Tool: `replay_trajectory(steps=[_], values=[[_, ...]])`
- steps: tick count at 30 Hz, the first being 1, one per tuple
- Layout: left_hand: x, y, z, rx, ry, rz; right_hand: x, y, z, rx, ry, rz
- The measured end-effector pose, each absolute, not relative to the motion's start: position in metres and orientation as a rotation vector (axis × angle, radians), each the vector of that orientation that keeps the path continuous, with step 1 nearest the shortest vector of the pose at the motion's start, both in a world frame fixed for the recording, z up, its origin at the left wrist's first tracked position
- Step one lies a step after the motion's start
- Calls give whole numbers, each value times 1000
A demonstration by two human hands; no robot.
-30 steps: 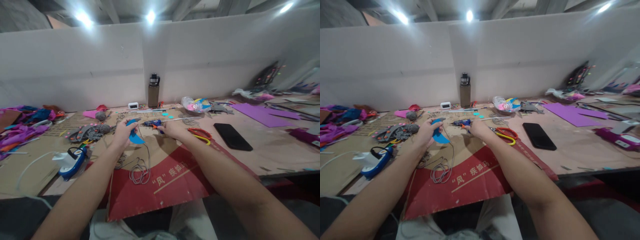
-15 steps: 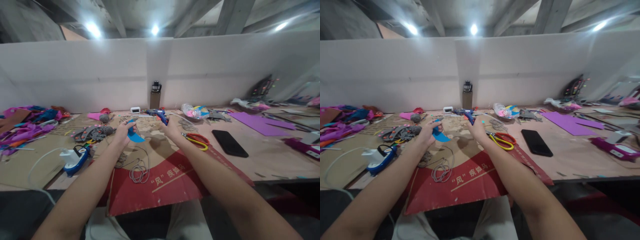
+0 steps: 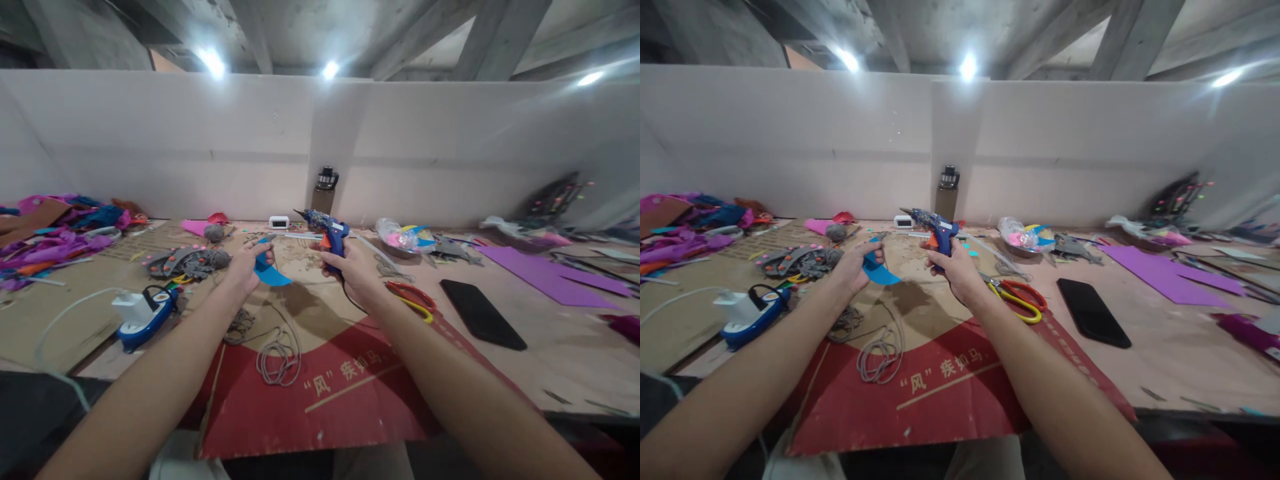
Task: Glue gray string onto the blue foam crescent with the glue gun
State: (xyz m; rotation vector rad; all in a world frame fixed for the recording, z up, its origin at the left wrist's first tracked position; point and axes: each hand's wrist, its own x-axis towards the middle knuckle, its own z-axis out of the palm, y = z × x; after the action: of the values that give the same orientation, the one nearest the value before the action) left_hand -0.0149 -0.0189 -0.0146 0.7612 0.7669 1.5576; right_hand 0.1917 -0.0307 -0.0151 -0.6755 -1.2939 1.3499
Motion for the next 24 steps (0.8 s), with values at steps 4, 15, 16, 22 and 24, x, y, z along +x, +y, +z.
replay_trajectory(steps=[4,15,16,22,24], values=[[-14,-20,-13,823,772,1578,191,-38,-9,-641,-1301,1340],[-14,-25,-6,824,791,1634,191,-32,-18,-624,-1433,1136],[-14,-26,-6,824,784,1626,191,-32,-19,-623,-1442,1128],[-15,-25,-8,807,722,1588,189,-31,-20,-639,-1477,1102],[-15,-25,-7,776,696,1571,189,-31,-21,-664,-1489,1094]])
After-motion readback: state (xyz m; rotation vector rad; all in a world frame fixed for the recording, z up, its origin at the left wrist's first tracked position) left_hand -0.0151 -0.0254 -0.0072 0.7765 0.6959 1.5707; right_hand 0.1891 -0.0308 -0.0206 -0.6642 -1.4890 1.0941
